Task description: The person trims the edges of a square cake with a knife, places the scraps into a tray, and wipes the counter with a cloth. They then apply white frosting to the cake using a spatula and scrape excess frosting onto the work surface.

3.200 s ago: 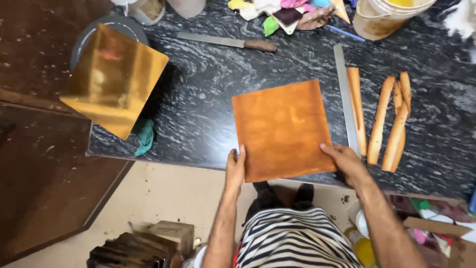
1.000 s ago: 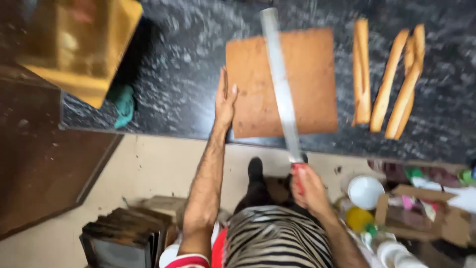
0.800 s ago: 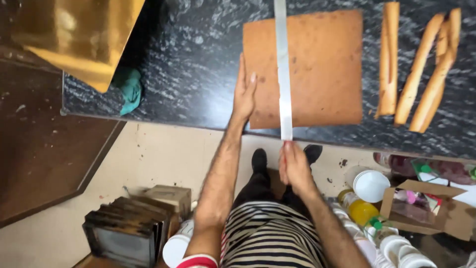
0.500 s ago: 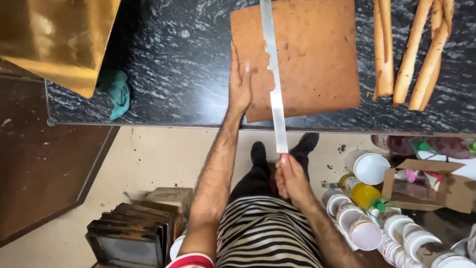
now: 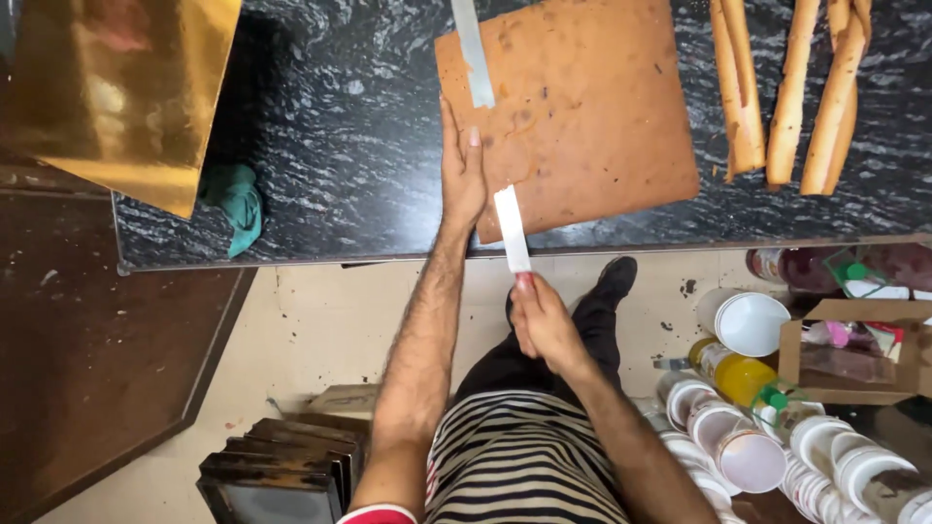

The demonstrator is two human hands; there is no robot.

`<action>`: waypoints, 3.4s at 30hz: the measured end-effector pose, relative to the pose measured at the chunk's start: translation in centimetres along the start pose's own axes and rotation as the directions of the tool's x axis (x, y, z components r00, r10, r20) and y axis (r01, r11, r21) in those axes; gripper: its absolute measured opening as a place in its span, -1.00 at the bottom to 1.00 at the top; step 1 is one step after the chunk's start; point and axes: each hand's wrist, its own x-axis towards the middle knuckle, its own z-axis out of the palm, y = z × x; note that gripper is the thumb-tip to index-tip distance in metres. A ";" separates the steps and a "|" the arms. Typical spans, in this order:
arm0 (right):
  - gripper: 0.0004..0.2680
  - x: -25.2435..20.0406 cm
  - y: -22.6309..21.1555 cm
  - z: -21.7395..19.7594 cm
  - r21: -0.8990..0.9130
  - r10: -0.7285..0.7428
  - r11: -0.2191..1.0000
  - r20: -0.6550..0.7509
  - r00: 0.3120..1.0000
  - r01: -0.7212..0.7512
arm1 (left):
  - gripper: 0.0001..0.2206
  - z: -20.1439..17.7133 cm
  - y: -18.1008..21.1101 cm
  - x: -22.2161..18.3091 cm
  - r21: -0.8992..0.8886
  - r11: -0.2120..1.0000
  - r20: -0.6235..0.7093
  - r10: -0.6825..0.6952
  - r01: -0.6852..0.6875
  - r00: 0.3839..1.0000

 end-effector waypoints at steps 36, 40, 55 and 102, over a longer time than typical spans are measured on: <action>-0.82 -3.3 3.0 1.0 -0.241 -0.024 0.970 -0.020 1.000 0.018 | -0.22 -1.6 -1.2 1.9 -0.130 0.991 -0.035 0.024 -0.028 0.999; -0.86 -3.8 5.9 -0.7 -0.170 -0.036 0.985 -0.014 0.999 0.033 | -0.20 -1.9 -2.2 1.9 -0.419 0.908 0.006 0.018 -0.014 1.000; -0.81 -4.4 0.9 -10.9 -0.075 -0.263 0.965 -0.223 0.939 0.252 | -0.36 3.0 6.6 1.6 0.809 0.568 0.096 0.128 -0.152 0.987; -0.76 -6.8 -11.5 -31.9 -0.367 -0.469 0.865 -0.349 0.811 0.342 | -0.90 0.9 8.0 -0.8 -0.727 0.682 -0.027 -0.146 0.081 0.989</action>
